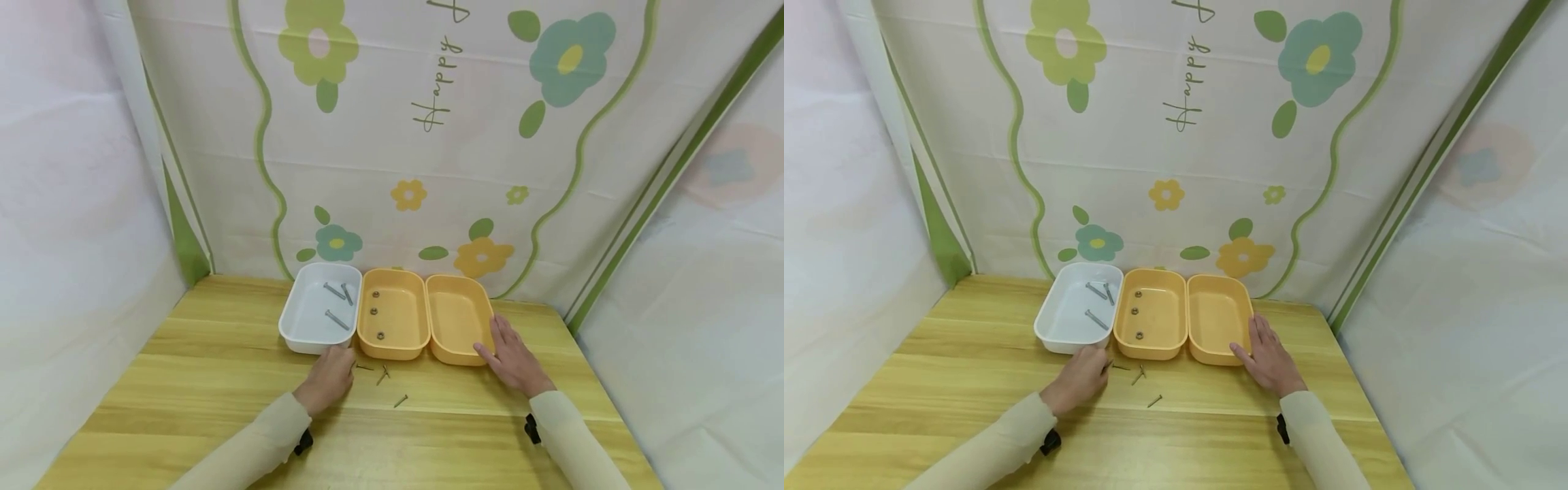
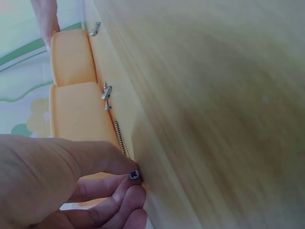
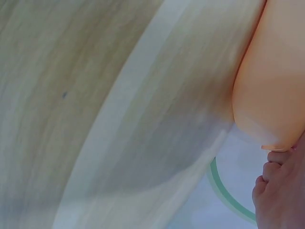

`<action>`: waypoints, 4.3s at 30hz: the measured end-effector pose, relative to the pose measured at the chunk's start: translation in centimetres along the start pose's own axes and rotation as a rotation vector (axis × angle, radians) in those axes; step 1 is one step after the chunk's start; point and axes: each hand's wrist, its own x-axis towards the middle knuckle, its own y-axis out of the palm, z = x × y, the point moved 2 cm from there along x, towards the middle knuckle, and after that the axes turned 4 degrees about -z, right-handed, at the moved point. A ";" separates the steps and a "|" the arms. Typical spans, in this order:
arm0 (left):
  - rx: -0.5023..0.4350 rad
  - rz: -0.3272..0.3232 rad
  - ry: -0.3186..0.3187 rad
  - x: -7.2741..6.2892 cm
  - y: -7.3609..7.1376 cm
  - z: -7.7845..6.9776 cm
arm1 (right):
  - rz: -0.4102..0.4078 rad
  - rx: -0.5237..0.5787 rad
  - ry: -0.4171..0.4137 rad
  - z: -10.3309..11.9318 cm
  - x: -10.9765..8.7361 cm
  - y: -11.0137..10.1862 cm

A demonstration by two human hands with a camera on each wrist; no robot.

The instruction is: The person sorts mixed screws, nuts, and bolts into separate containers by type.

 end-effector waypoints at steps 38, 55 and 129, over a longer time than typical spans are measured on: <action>-0.049 0.124 0.500 0.7 -6.5 -6.7 | -0.029 -0.044 -0.033 0.5 -0.1 -0.1; 0.005 0.130 0.499 7.1 -3.5 -9.2 | -0.016 -0.063 -0.026 0.7 -0.1 -0.4; 0.010 0.322 0.349 1.2 -3.8 -0.5 | -0.011 -0.045 -0.020 0.0 -0.2 0.0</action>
